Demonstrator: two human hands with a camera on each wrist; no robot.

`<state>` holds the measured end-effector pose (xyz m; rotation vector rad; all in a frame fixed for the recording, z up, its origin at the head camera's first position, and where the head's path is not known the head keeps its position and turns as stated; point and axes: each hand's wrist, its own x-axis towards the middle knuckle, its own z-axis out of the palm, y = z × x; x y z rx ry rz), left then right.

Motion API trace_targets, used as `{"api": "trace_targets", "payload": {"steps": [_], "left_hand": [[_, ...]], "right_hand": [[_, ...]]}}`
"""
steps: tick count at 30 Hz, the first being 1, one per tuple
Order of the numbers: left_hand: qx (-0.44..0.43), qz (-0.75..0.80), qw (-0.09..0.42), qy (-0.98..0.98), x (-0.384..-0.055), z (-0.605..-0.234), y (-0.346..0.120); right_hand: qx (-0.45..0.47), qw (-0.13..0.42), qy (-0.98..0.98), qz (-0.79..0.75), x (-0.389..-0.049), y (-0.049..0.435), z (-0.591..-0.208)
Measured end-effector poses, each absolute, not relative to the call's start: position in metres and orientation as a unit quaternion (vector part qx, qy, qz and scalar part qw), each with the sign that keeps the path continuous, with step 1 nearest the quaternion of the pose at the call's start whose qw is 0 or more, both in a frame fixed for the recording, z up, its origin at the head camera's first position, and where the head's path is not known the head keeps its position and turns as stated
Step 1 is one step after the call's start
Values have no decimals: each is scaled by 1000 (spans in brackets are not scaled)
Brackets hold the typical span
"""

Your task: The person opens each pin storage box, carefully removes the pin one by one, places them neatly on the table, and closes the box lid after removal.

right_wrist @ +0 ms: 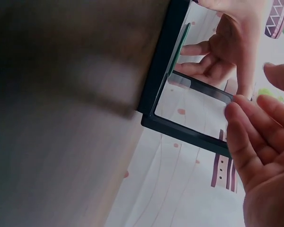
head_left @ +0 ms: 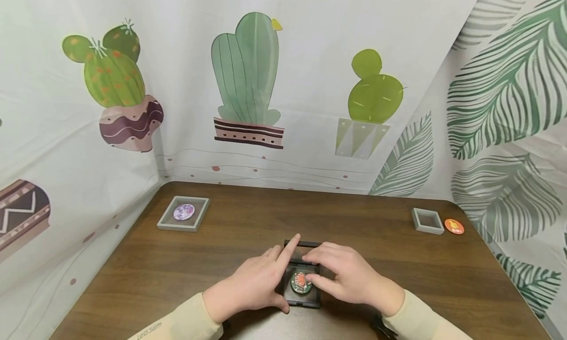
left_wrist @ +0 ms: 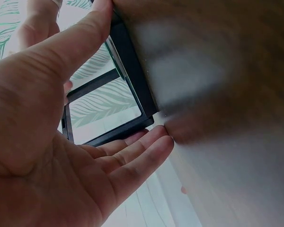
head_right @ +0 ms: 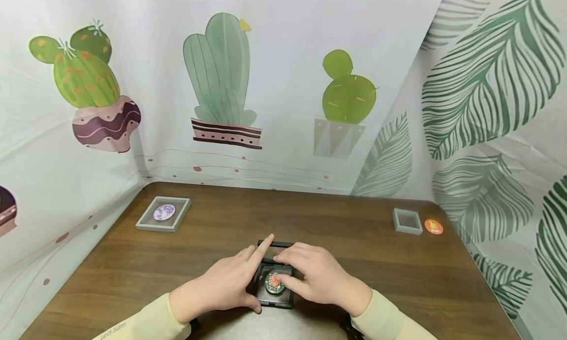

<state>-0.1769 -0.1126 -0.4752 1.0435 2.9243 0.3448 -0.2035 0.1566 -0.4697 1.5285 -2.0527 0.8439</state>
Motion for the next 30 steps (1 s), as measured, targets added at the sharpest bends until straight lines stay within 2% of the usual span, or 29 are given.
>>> {"api": "trace_targets", "payload": {"steps": [14, 30], "left_hand": [[333, 110, 10, 936, -176, -474, -113], [338, 113, 8, 934, -177, -474, -113]], "right_hand": [[566, 170, -778, 213, -199, 157, -474], [574, 155, -792, 140, -196, 157, -480]]}}
